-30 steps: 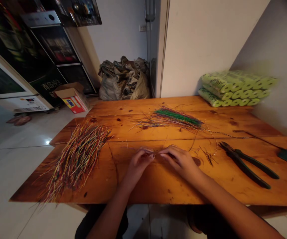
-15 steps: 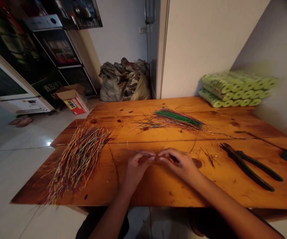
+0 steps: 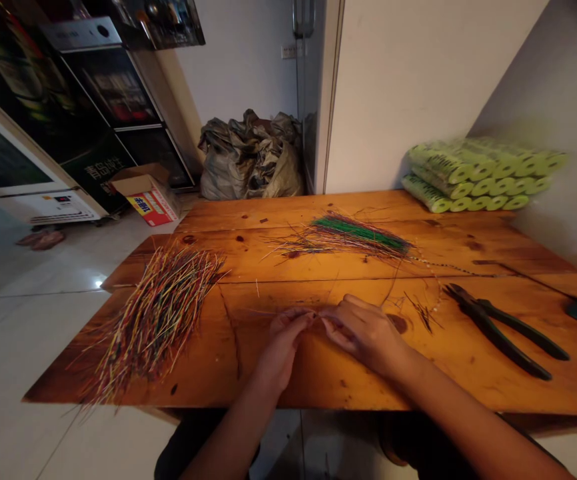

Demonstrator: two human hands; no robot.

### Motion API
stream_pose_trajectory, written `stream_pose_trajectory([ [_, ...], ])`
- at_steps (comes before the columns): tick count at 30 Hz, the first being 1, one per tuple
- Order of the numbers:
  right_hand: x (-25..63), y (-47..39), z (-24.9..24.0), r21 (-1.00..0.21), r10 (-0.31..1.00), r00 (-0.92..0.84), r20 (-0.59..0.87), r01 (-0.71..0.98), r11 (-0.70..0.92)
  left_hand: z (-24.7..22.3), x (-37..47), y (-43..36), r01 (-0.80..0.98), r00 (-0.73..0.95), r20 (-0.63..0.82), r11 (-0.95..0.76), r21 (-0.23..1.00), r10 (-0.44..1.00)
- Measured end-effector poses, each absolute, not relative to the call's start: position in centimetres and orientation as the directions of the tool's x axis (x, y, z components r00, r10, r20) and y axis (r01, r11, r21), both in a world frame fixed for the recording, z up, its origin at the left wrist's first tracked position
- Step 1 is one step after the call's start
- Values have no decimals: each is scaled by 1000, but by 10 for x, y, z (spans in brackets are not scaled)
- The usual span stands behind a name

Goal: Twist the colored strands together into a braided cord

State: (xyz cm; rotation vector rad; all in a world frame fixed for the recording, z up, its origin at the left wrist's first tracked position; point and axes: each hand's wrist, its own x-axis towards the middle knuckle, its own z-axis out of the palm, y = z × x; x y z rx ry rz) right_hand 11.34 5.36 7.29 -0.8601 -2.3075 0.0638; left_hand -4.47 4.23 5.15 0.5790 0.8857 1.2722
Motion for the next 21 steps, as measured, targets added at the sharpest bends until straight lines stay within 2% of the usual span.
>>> stream_pose_trajectory([
  [2,113,52,74,-236,590,-584,557,570,787,52,-47,41,-594,111,-305,309,743,946],
  [3,111,51,74,-261,608,-568,555,575,776,53,-48,40,-600,130,-321,332,728,938],
  [7,103,51,74,-530,765,-392,510,557,639,54,-53,42,-588,118,-281,295,753,952],
  [11,100,53,72,-764,881,-338,332,452,461,55,-60,49,-588,80,-193,203,783,978],
  [14,102,56,69,-904,917,-346,197,299,306,57,-63,51,-569,81,-137,159,807,987],
  [16,101,58,65,-981,934,-348,87,133,141,59,-62,51,-518,97,-109,144,843,989],
  [19,94,57,60,-988,909,-411,-72,-96,-122,58,-57,49,-396,155,-94,149,906,983],
  [21,88,54,58,-959,886,-446,-125,-173,-223,54,-54,47,-332,174,-93,147,932,980],
])
